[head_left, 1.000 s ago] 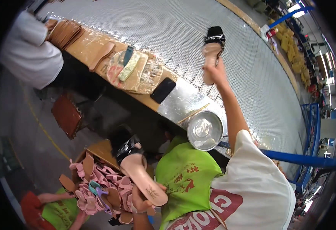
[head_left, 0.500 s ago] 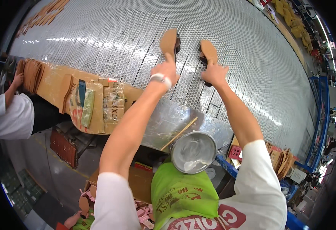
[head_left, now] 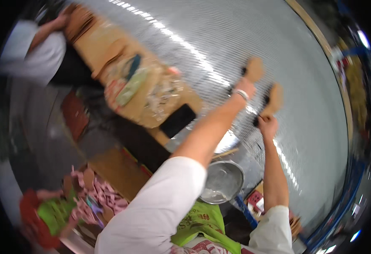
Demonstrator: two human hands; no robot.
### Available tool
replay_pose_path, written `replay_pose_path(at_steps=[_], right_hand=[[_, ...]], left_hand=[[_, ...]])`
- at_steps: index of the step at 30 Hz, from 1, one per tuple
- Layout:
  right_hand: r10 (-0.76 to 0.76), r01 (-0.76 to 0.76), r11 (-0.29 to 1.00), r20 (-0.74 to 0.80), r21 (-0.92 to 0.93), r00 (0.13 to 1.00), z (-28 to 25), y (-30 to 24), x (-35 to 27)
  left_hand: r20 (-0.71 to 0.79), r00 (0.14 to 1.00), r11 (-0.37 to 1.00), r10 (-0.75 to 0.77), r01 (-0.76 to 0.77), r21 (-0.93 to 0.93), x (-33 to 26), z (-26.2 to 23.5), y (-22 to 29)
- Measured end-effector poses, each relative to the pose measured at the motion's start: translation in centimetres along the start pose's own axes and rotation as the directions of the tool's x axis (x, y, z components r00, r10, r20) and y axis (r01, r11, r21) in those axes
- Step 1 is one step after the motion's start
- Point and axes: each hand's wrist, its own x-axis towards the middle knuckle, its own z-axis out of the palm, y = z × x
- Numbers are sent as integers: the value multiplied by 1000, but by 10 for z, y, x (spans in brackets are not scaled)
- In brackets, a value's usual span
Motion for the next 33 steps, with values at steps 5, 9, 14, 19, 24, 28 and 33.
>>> replay_pose_path(at_steps=[5,9,14,19,24,28,33], right_hand=[[259,-273,922,89,275,962,7,19,-27],[98,-95,995,179,-23,979,-16,-15,-48],[-63,55,996,120,64,991,-47,-64,-100],[-714,463,688,404,559,572,-41,-309,-311],[-510,-57,840,750,540,-421,3,-352,-575],[288,58,952,821,-299,-494,1,-291,-708],[301,-189,909,897,-373,-323,9,-244,-775]], left_hand=[[-76,986,970,-145,127,-208,-54,-25,26],[-135,905,874,-403,337,-350,-151,-69,62],[-125,897,492,-424,112,-863,-443,-162,122],[3,10,3,-1000,526,-851,-764,-159,191],[7,-686,-555,-728,583,-593,-996,-130,297],[-205,-558,-387,-804,753,-531,-1071,-89,317],[305,-511,-340,-803,-26,-940,-1130,-3,311]])
